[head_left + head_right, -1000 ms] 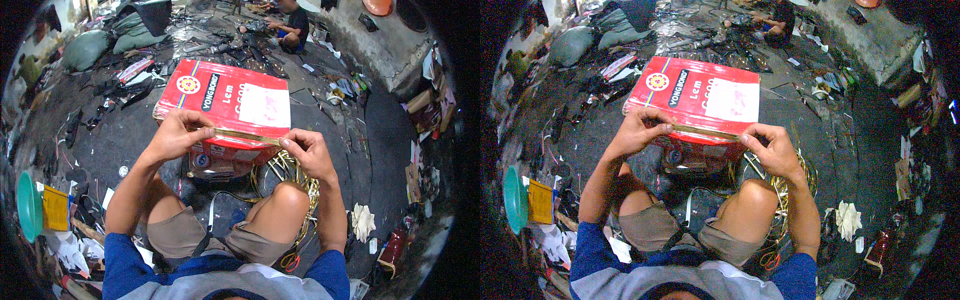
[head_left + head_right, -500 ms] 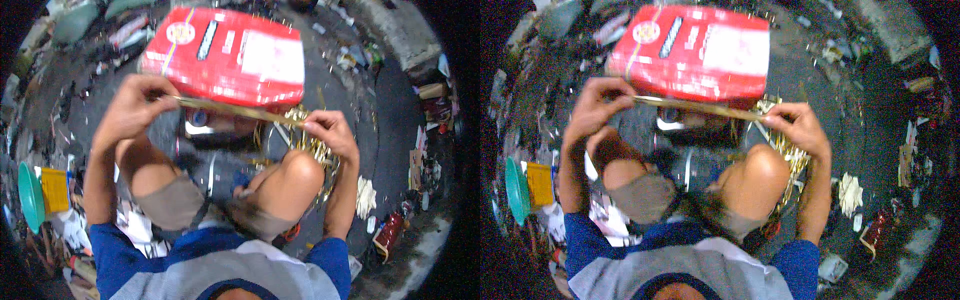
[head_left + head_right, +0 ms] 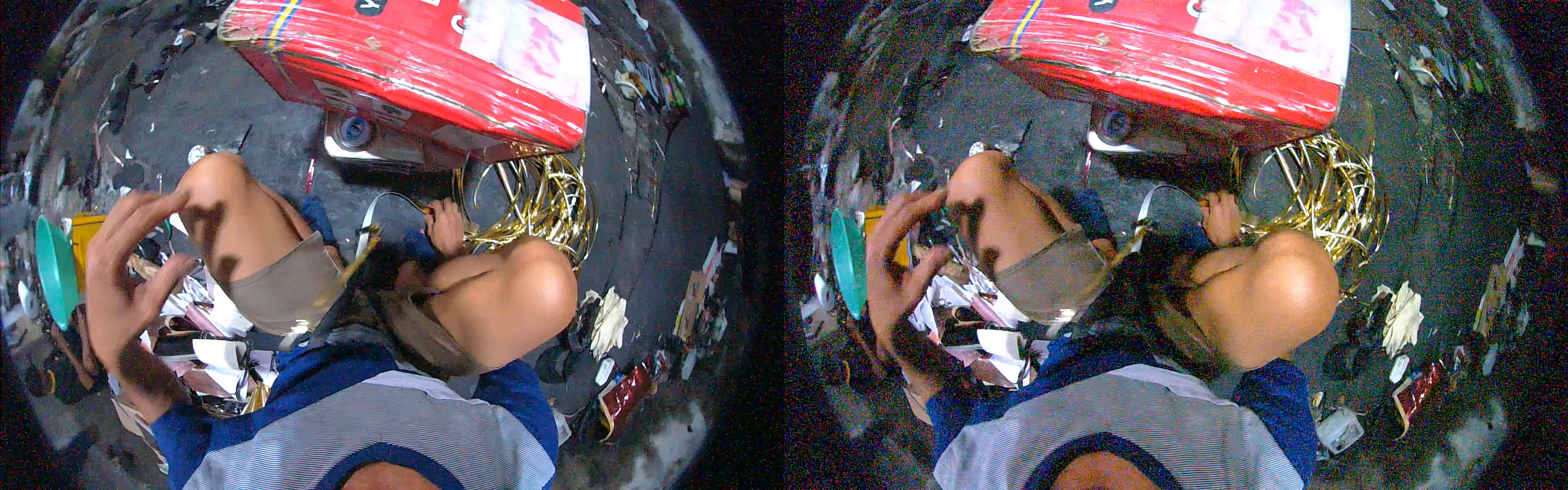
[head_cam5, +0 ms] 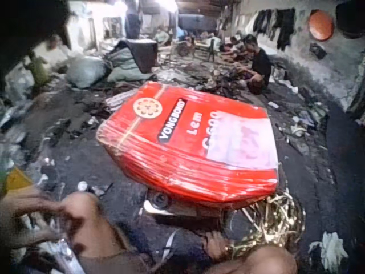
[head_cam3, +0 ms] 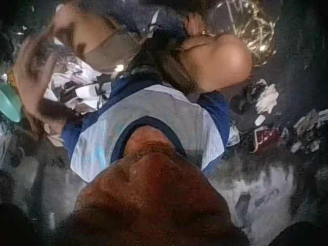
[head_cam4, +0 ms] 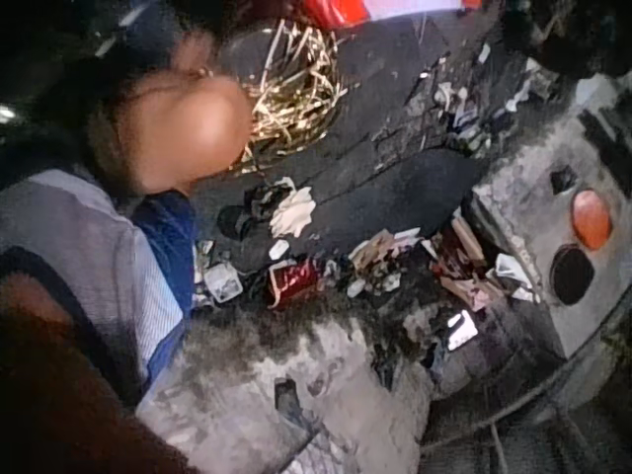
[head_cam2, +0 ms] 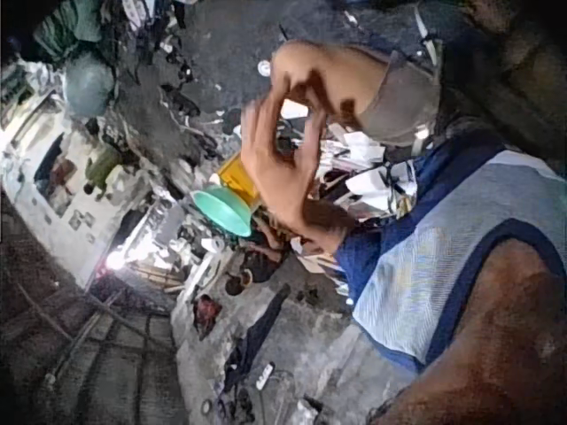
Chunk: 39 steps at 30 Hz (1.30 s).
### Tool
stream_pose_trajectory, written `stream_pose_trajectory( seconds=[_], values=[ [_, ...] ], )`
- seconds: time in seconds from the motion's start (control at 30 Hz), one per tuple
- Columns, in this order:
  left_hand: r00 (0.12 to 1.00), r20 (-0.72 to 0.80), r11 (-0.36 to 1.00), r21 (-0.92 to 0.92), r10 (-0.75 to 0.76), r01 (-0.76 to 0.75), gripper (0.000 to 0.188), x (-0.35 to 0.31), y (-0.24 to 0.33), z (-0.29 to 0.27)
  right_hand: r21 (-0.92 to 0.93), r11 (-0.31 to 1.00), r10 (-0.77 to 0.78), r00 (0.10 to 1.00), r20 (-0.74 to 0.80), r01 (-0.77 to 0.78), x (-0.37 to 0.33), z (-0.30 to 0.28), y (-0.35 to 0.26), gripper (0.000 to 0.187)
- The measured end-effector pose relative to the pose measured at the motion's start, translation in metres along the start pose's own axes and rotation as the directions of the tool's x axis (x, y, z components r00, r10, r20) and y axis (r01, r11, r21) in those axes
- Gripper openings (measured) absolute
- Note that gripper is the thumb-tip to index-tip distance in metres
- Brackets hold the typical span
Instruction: The person wraps a red rectangular box with white tape, repeatedly folding and securing the tape around the box. The person handles the box and tape by hand, adjusting the tape and smoothing it onto the box surface.
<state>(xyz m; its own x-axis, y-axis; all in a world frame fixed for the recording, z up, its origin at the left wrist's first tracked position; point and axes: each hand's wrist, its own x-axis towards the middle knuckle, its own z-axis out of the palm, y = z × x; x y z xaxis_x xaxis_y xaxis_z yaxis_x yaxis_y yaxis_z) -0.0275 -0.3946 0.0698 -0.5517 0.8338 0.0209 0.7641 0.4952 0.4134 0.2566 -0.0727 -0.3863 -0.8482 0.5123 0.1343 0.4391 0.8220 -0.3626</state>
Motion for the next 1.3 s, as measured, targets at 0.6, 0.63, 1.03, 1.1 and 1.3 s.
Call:
stream_pose_trajectory(
  seconds=[0.6,0.63,1.03,1.1,1.3],
  values=[
    [0.911,0.140,0.535,-0.839,0.388,-0.099,0.035,0.134,0.091,0.101,0.489,0.869,-0.194,0.962,0.194,0.077,0.133,-0.467,-0.145,0.031],
    [0.952,0.133,0.590,-0.805,0.275,-0.057,0.031,0.133,0.074,0.085,0.468,0.883,-0.125,0.974,0.186,0.024,0.136,-0.471,-0.139,0.033],
    [0.777,-0.517,0.902,0.405,0.358,-0.146,0.035,0.243,-0.001,0.030,0.270,0.962,-0.052,0.995,0.083,0.028,0.218,-0.406,-0.097,0.023],
    [0.767,-0.517,0.846,-0.141,0.380,-0.514,0.050,0.270,0.044,0.088,0.185,0.980,-0.064,0.998,-0.030,0.068,0.218,-0.400,-0.100,0.025],
    [0.835,-0.307,0.641,-0.537,0.457,-0.548,0.030,0.275,0.151,0.159,0.215,0.976,0.081,0.976,-0.200,-0.037,0.201,-0.400,-0.105,0.031]
  ],
)
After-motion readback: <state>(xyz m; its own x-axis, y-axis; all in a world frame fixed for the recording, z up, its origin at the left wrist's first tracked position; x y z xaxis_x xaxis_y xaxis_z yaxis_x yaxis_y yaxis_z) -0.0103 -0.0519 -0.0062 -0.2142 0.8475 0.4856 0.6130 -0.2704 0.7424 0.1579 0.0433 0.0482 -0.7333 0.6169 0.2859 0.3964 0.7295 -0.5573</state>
